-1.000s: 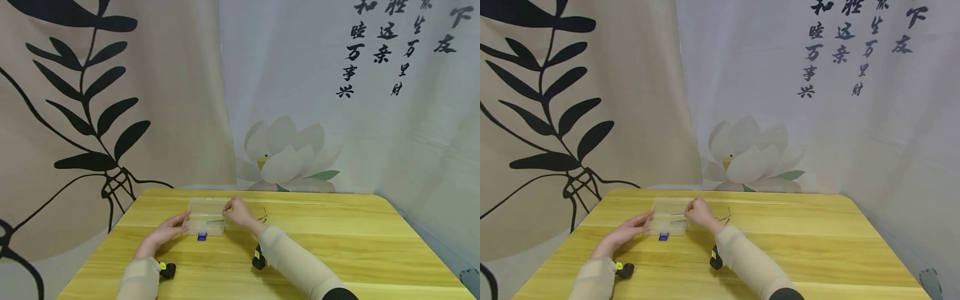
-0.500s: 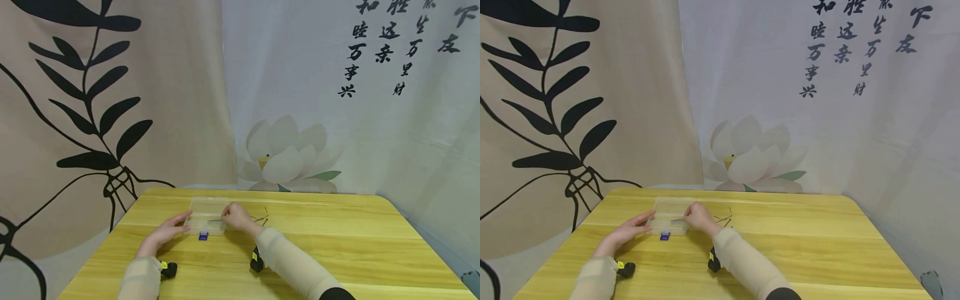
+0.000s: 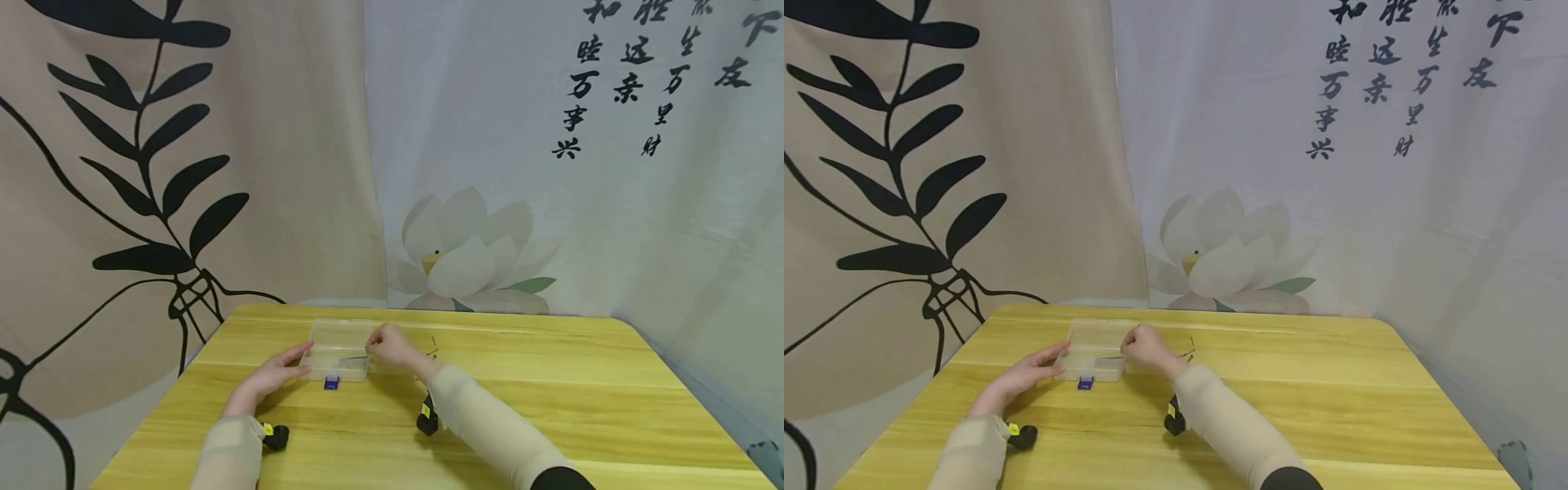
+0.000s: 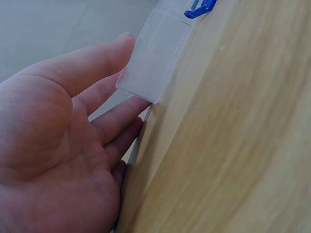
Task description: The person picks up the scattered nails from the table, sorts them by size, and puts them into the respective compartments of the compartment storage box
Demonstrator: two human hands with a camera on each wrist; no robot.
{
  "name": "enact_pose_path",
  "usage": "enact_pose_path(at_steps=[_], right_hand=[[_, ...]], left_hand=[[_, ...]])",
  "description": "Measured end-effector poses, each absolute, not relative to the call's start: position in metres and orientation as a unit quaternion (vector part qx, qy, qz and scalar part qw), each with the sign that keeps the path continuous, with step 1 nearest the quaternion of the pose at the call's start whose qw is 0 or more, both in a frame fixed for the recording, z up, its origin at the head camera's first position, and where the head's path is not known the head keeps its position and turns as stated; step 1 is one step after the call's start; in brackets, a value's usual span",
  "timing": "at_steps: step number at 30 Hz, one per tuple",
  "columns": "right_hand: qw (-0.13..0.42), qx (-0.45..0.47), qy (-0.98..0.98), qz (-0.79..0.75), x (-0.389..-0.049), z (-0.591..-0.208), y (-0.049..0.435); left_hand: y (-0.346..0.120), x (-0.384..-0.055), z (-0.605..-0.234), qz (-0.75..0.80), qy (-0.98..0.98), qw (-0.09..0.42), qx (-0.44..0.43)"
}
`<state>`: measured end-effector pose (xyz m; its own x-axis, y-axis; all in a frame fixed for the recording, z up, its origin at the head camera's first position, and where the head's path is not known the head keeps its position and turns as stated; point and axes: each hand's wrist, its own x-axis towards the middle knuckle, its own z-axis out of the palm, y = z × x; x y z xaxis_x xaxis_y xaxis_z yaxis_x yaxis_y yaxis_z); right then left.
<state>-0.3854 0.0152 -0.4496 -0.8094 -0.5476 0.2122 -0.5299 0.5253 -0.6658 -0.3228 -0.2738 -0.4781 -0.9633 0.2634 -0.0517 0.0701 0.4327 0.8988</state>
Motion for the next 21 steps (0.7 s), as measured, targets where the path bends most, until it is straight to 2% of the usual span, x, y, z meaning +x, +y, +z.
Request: enact_pose_path(at_steps=[12, 21], right_hand=[[0.028, -0.322, 0.867, -0.38, -0.382, -0.437, 0.098], [0.052, -0.289, 0.857, -0.423, -0.377, -0.453, 0.145]], left_hand=[[-0.273, -0.326, -0.48, 0.517, 0.845, 0.095, 0.096], [-0.269, -0.326, -0.48, 0.512, 0.848, 0.096, 0.093]])
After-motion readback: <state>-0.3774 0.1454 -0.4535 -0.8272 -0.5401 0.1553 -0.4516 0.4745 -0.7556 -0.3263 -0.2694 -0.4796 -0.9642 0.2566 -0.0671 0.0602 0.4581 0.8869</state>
